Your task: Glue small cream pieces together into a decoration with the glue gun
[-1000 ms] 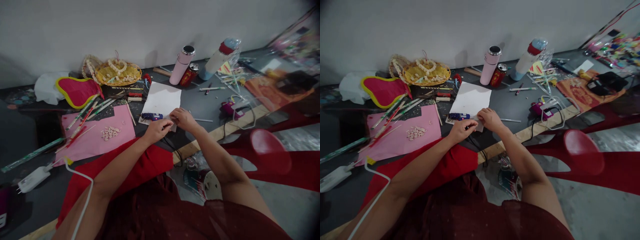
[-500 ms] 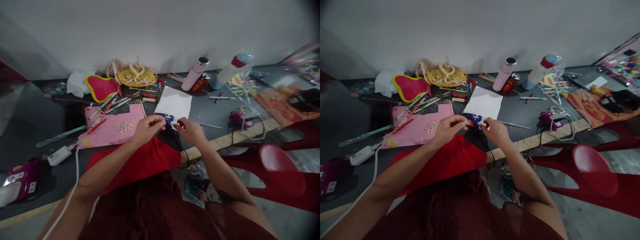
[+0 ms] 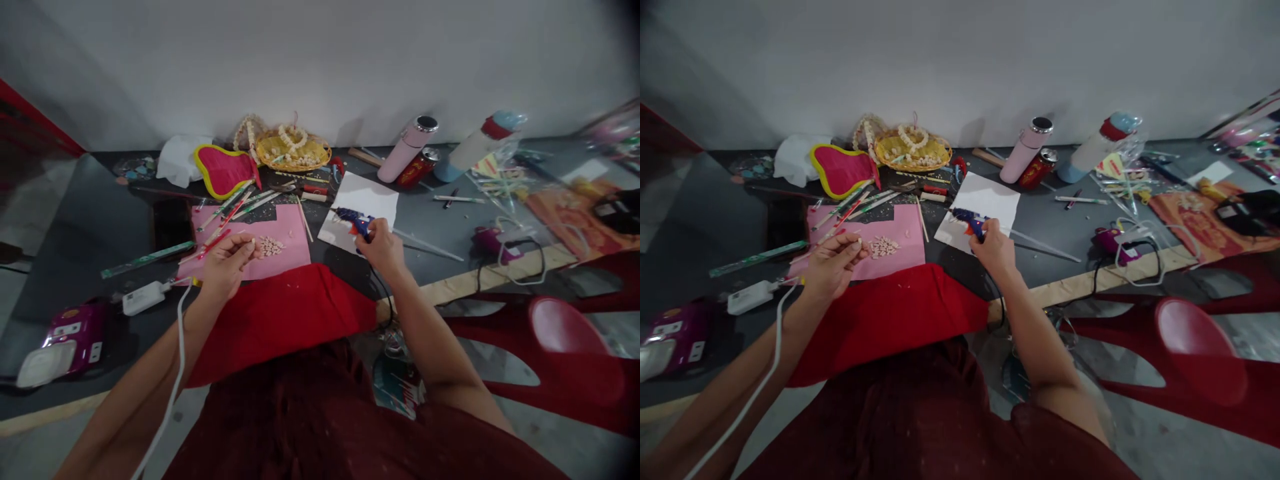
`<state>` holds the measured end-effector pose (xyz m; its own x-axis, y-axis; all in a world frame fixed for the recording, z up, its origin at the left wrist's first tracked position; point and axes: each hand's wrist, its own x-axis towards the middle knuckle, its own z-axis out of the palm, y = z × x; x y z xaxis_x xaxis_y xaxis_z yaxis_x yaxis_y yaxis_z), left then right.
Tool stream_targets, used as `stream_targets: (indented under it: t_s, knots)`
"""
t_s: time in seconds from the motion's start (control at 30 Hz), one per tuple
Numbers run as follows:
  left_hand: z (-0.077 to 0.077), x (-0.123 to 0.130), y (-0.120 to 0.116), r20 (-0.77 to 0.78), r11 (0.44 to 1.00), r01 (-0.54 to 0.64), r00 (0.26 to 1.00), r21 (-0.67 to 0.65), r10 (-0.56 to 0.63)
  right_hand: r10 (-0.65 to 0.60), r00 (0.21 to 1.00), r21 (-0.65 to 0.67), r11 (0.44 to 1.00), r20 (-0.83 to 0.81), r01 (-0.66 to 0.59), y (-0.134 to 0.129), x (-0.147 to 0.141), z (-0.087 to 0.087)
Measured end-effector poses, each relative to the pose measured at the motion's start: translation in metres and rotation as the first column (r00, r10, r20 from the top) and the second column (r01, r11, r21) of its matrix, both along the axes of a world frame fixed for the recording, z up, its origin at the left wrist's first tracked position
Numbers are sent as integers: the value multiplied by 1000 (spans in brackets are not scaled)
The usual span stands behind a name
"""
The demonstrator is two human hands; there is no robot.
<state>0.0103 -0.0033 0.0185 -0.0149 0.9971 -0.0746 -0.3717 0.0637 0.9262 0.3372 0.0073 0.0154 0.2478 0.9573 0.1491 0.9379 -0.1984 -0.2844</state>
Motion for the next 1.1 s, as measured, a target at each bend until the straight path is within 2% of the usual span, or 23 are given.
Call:
stream_targets:
  t_s: [0.13,0.23,0.3,0.37,0.43,0.5,0.6,0.7,0.77,0.83,0.9,1.0,1.1]
  knots:
    - [-5,-5,3,68,998,25,997,-60,-21,-15,992,-31,999,126,19,20,5,10]
    - [-7,-3,2,84,994,49,996,-95,-41,107,982,93,988,154,-122,23,-22,25]
    - [-7,-1,0,97,991,74,993,-115,-63,309,949,116,942,57,-314,21,-54,32]
    - [-8,0,-2,112,985,101,990,-141,-86,529,848,30,849,-35,-528,19,-90,34]
    - [-8,1,-3,120,980,117,988,-158,-99,631,769,-49,769,-104,-638,19,-119,29]
    - [-9,1,-3,117,981,113,989,-156,-95,635,763,-119,754,-122,-646,21,-136,20]
    - [-11,0,0,109,983,107,990,-151,-91,599,790,-157,774,-134,-614,25,-142,5]
    - [-12,1,3,104,980,121,989,-155,-105,603,774,-110,770,-195,-628,27,-137,-6]
    - [-12,2,4,102,981,121,989,-154,-106,604,743,-13,774,-288,-633,26,-135,-9]
    - [-11,4,4,103,980,124,989,-157,-109,587,671,123,786,-453,-605,23,-137,-9]
    - [-11,6,3,98,979,129,989,-155,-114,539,541,219,809,-646,-545,18,-142,-7]
    - [-12,7,2,60,982,125,991,-143,-117,427,340,233,843,-838,-484,11,-151,-3]
    - [-14,8,1,14,985,116,993,-124,-115,367,227,237,861,-902,-450,8,-156,-2]
